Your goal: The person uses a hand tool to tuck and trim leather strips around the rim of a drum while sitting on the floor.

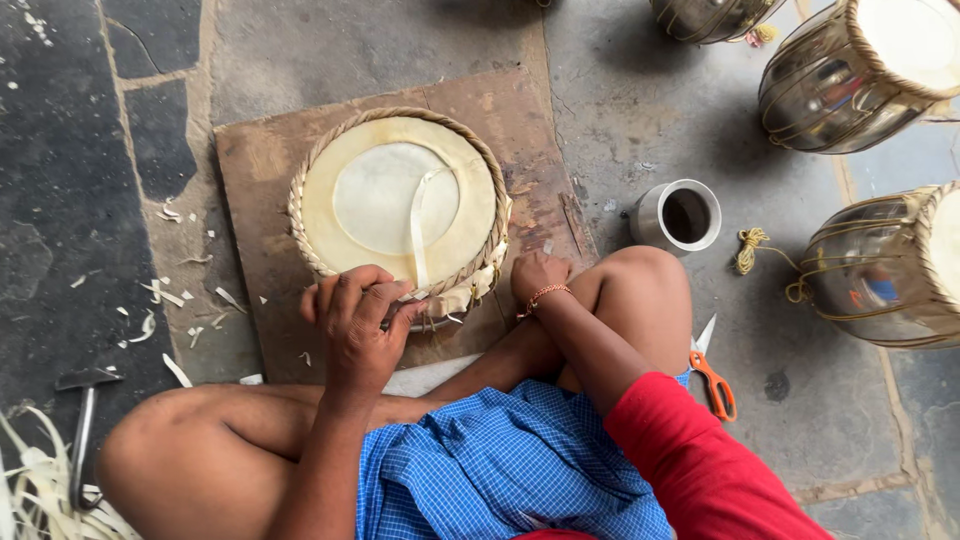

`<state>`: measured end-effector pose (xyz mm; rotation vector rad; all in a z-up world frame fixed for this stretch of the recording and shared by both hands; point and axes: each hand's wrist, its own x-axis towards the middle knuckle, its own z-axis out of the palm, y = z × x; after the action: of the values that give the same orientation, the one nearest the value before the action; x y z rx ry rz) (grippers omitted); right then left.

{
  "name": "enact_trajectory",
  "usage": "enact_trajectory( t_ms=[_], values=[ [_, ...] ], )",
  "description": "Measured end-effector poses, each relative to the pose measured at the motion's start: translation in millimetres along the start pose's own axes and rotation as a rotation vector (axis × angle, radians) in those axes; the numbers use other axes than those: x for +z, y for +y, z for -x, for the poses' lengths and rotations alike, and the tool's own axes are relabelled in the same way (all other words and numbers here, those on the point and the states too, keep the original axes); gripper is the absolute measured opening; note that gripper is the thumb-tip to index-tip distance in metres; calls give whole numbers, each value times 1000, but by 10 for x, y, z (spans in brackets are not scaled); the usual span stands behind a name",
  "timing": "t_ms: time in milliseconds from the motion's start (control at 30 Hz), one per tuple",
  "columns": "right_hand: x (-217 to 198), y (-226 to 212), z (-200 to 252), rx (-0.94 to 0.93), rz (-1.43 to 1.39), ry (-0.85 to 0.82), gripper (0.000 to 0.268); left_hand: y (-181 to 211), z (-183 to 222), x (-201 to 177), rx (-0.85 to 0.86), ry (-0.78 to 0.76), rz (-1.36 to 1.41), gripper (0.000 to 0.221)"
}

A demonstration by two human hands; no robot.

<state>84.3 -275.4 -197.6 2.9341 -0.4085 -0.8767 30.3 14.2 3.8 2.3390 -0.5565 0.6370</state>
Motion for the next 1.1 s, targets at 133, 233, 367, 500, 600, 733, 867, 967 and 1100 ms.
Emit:
enact_trajectory(
  t_ms=[133, 233, 367, 500, 600, 733, 867, 967, 1100],
  values=[
    [249, 112, -47, -36, -39, -154, 76, 19, 142, 78, 12, -5, 29, 32],
    [136, -3, -99, -101, -187, -83, 84, 42, 63, 26, 48, -2, 26, 33],
    [-205, 107, 23, -146, -605, 258, 64, 66, 210, -7, 6, -33, 35, 32],
    [-831, 433, 408, 0, -1233, 405, 70, 43, 309, 26, 5, -48, -2, 33],
    [-1282, 839, 793, -122, -2200, -148, 55, 84, 329, 49, 18, -86, -51, 33],
    [-1503, 1534, 1302, -147, -1588, 126, 52, 73, 337, 113, 11, -114, -74, 33],
    [-1473, 2371, 1322, 180, -638, 564, 49, 62, 347, 93, -16, -175, -79, 33],
    [-1215, 2775, 997, 276, -475, 587, 37, 105, 233, 18, 10, -201, -23, 35],
    [-723, 2919, 552, 275, -427, 571, 31, 231, 63, -79, 32, -236, -47, 29]
  ],
)
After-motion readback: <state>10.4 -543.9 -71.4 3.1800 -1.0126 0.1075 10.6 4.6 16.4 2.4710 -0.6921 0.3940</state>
